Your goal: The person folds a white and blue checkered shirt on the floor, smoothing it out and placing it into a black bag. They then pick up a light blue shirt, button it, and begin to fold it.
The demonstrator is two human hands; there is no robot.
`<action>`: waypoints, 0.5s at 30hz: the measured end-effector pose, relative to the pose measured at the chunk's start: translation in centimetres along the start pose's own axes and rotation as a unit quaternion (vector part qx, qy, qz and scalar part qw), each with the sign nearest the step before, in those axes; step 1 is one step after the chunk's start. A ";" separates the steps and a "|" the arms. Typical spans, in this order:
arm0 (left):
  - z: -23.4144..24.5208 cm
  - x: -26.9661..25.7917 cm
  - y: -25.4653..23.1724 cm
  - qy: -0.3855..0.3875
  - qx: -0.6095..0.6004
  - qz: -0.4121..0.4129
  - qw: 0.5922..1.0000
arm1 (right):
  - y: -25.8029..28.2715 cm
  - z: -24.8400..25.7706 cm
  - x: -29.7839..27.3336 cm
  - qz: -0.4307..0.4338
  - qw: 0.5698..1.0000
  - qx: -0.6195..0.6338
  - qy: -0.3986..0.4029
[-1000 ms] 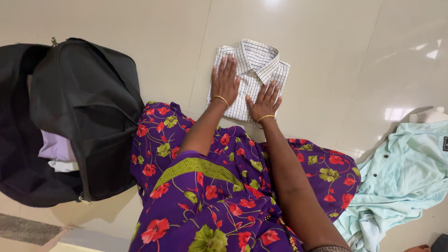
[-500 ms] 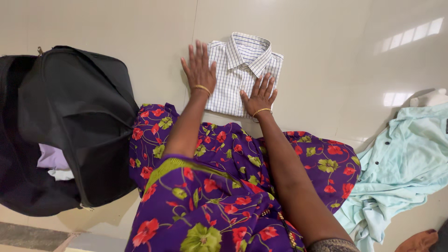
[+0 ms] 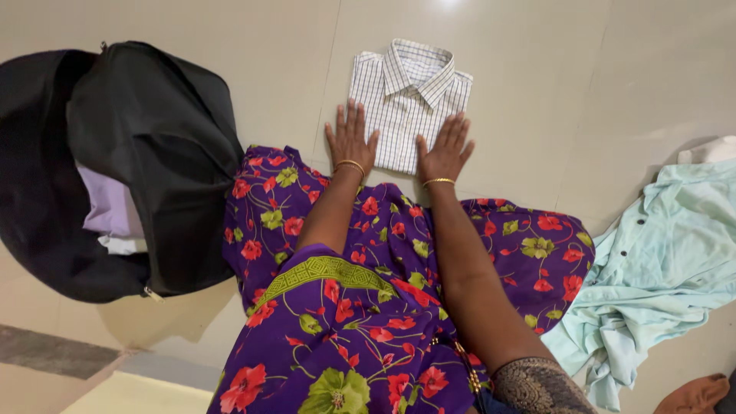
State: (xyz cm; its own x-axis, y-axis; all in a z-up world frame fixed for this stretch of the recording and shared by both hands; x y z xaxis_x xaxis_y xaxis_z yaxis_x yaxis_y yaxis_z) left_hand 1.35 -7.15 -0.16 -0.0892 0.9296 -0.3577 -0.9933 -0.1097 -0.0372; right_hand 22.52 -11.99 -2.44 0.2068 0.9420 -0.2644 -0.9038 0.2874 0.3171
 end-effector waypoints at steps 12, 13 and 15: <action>-1.6 4.5 2.1 -0.066 -0.230 0.151 0.959 | -4.2 2.4 2.6 -0.167 0.969 0.083 -0.165; -1.6 4.8 1.6 -0.062 -0.231 0.144 0.960 | -3.5 3.0 2.7 -0.162 0.970 0.086 -0.157; -1.3 5.1 0.9 -0.084 -0.269 0.177 0.943 | -2.3 3.7 2.9 -0.154 0.973 0.106 -0.134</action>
State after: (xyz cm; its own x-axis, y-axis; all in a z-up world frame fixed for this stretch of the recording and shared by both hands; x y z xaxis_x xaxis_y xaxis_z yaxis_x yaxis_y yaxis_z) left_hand 0.13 -2.97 -3.22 -0.4639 0.8384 -0.2861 -0.7212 -0.5449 -0.4277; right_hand 26.62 -9.34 -0.56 0.5716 0.8089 -0.1377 -0.6922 0.5655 0.4484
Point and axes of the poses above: each hand's wrist, its own x-axis towards the middle knuckle, its own z-axis out of the back of the hand, y = z × x, the point moved 5 cm from there along x, towards the middle knuckle, and after that the axes turned 9 degrees about z, right-handed, at the moved point
